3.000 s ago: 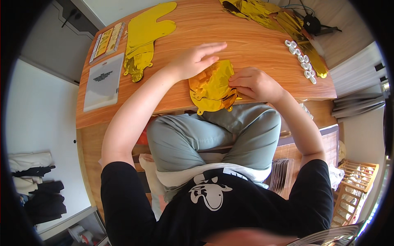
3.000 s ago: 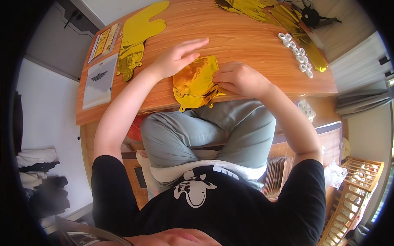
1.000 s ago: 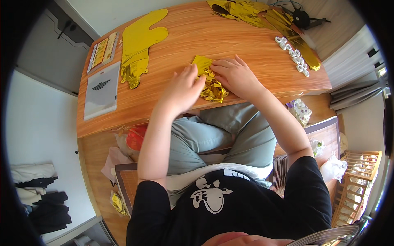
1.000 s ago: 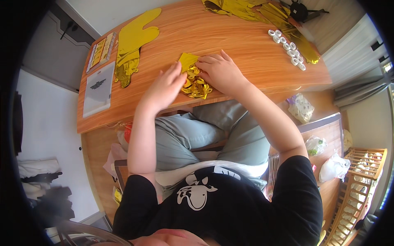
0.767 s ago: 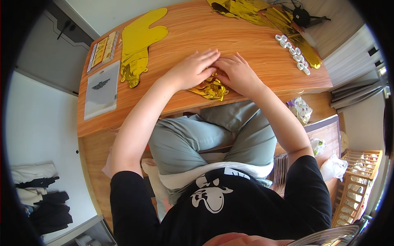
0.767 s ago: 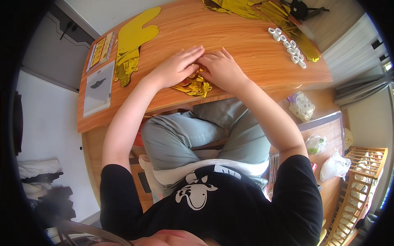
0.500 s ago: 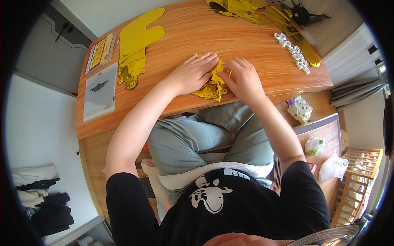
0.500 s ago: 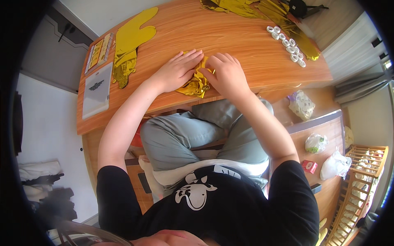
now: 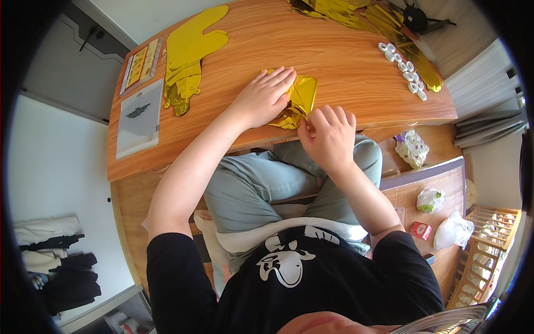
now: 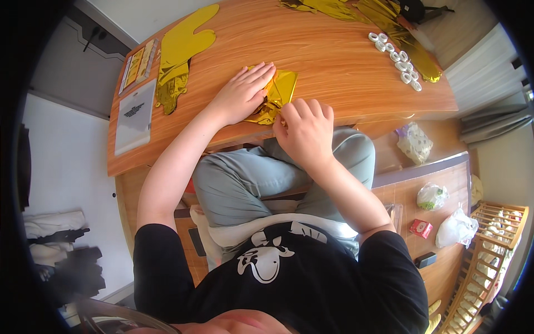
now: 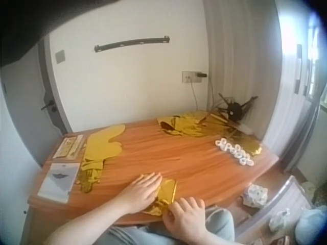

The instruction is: Folding gold foil letter balloons on a desk.

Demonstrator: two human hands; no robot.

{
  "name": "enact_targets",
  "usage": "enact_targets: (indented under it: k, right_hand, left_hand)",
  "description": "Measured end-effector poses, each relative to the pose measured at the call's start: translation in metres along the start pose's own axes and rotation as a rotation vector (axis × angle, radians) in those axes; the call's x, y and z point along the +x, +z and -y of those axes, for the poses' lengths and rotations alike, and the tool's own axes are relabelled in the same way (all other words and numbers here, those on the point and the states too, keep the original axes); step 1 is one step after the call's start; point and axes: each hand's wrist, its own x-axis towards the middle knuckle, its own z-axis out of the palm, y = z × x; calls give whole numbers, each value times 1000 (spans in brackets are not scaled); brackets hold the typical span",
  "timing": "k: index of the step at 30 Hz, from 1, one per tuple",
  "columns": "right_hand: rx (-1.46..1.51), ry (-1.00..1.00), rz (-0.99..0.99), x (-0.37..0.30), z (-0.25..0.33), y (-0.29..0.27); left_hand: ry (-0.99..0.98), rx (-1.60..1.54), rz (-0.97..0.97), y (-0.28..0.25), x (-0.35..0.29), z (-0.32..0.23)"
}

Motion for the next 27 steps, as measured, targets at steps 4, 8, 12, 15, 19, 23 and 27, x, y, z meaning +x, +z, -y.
enact_targets:
  k: [4,8,12,15,19,23,27]
  right_hand:
    - [139,91,16,-3,3,4]
    - [206,81,22,-6,0,11]
    - [256,123,-35,-8,2,12]
    - [237,132,-55,-13,1,10]
    - [219,21,-92,-16,-3,12]
    - [186,-25,-117,-20,0,14]
    - [220,96,-84,-21,2,12]
  left_hand:
    - [-1,-3,-3,-1,-1,1]
    - [2,-5,-8,-1,0,0]
    - [11,-13,-17,0,-1,1]
    - [8,-31,-20,0,-2,1]
    - [14,-16,-38,1,-3,2]
    - [8,-31,-40,1,-3,1]
    - [20,-28,-52,3,-2,0]
